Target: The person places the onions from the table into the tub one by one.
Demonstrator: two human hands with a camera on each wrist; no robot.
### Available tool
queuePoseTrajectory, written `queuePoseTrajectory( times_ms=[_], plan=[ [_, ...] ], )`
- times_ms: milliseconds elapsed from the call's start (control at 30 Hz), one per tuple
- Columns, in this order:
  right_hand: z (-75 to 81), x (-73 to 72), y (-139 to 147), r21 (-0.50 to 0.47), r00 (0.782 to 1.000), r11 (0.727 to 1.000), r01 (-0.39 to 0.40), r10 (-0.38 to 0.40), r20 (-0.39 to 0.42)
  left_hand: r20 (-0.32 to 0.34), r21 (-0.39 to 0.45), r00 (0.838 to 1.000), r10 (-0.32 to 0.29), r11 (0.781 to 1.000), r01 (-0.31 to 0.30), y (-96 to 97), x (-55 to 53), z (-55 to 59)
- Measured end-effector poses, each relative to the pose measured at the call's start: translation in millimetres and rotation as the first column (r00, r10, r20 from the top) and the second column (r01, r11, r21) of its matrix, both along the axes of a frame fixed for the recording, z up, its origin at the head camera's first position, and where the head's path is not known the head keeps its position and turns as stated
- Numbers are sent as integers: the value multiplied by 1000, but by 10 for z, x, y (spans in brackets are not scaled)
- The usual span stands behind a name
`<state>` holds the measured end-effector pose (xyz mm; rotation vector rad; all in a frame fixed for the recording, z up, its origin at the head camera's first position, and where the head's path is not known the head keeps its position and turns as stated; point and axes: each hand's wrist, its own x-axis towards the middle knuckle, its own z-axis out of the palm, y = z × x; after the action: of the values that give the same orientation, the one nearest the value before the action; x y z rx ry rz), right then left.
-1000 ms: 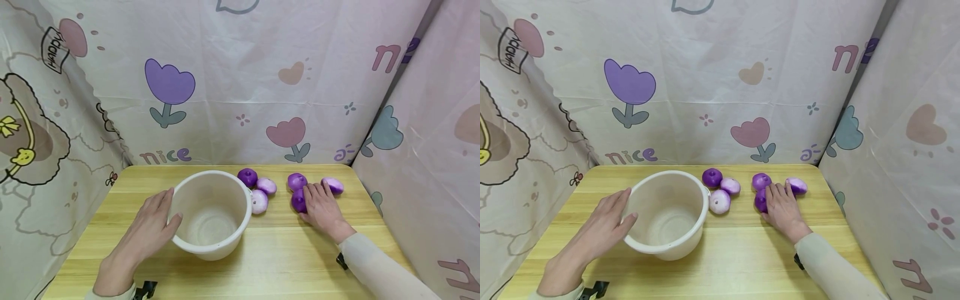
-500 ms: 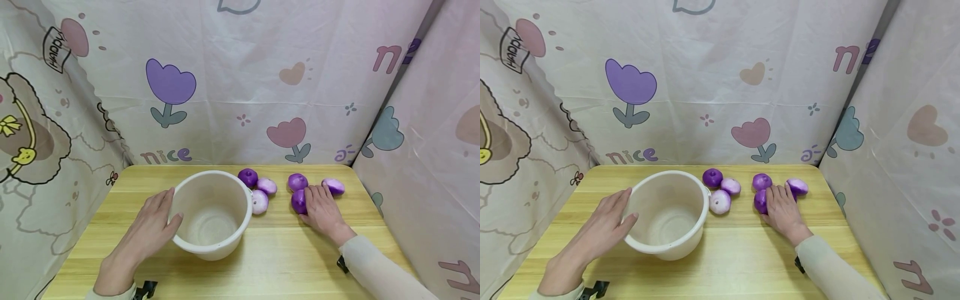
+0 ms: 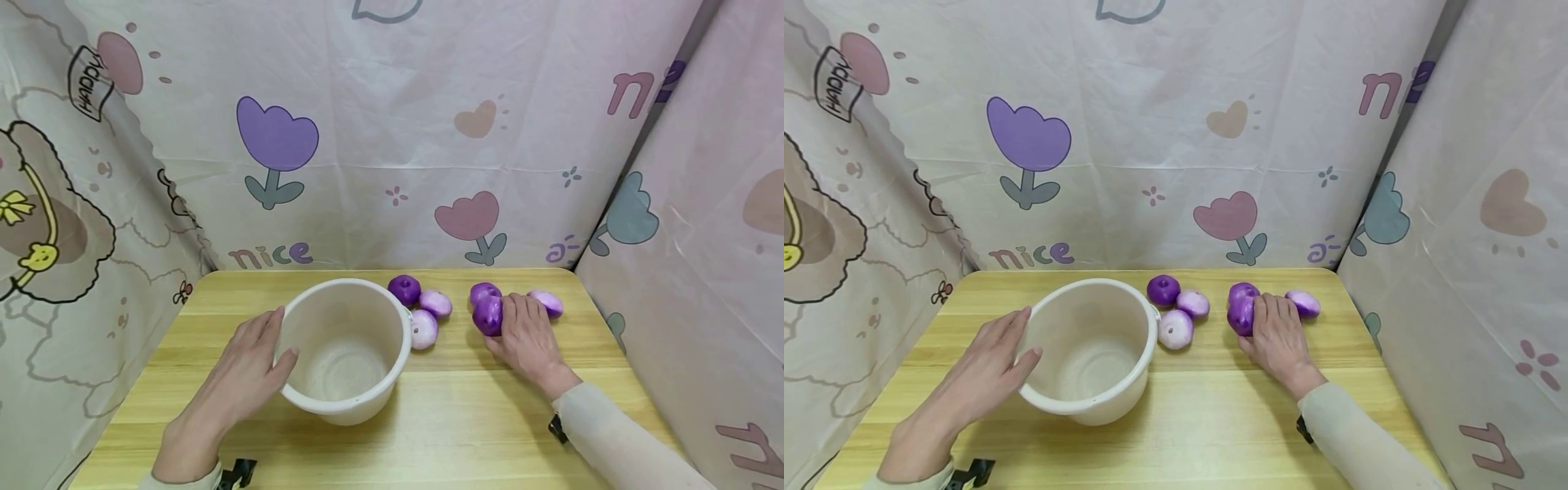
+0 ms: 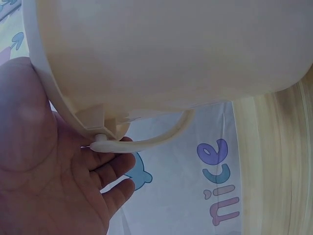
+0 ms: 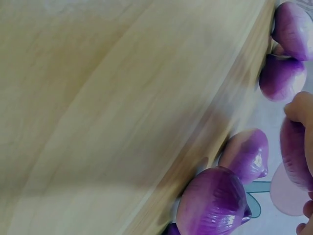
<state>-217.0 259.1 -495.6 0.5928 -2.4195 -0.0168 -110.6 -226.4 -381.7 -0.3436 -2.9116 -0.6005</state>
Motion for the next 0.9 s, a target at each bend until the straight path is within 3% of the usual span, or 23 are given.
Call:
queuePoseTrajectory(
  times_ms=[233, 633, 900],
  plan=[
    [74, 11, -48, -52, 999, 998, 33, -31, 38, -6, 3, 1000, 2, 1000, -2, -6, 5, -5],
    [192, -4, -127, -136, 997, 990, -24, 14, -71, -13, 0, 1000, 0, 1000, 0, -14, 10, -17],
    [353, -6, -265, -144, 999, 989, -31, 24, -48, -5, -3, 1000, 3, 1000, -3, -7, 8, -8]
  ],
)
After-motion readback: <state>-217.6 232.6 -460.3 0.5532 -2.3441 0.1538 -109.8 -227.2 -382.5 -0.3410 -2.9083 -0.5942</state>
